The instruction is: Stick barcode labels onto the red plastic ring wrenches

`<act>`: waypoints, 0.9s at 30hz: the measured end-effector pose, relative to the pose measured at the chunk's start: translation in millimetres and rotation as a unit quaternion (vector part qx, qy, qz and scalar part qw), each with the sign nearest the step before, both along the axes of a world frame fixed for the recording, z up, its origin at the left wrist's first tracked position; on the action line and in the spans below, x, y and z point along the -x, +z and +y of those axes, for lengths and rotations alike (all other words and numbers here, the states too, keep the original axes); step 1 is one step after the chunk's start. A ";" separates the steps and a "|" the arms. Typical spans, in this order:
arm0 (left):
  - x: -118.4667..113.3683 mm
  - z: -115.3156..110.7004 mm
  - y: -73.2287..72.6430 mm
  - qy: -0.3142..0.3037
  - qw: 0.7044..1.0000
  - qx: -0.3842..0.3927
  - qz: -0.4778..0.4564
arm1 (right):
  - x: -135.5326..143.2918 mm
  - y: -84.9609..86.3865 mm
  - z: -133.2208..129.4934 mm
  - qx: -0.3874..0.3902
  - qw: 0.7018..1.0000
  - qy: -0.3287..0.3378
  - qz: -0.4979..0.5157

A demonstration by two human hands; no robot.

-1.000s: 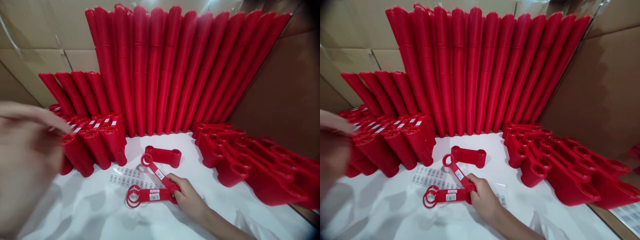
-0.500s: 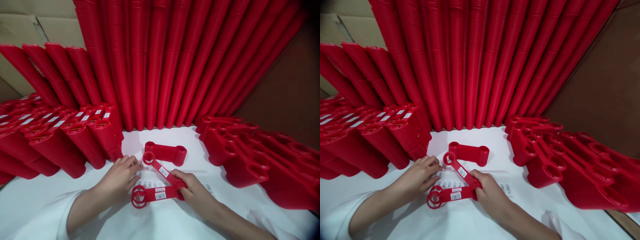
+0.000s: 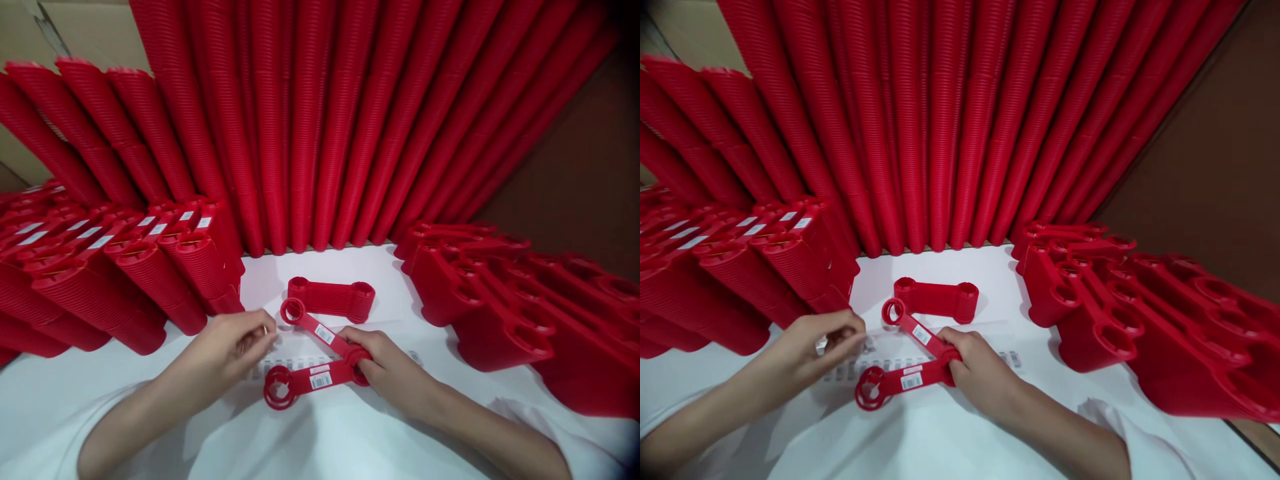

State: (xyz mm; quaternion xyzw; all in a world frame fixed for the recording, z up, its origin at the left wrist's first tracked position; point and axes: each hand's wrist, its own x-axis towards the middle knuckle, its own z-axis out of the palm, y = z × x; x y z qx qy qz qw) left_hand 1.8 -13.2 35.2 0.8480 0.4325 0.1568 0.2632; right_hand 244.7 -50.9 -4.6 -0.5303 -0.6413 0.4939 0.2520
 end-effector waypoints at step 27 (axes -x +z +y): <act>-14.1 -17.7 12.5 0.095 0.975 -0.200 -0.029 | 4.1 4.9 -12.5 -0.126 0.977 -0.086 0.151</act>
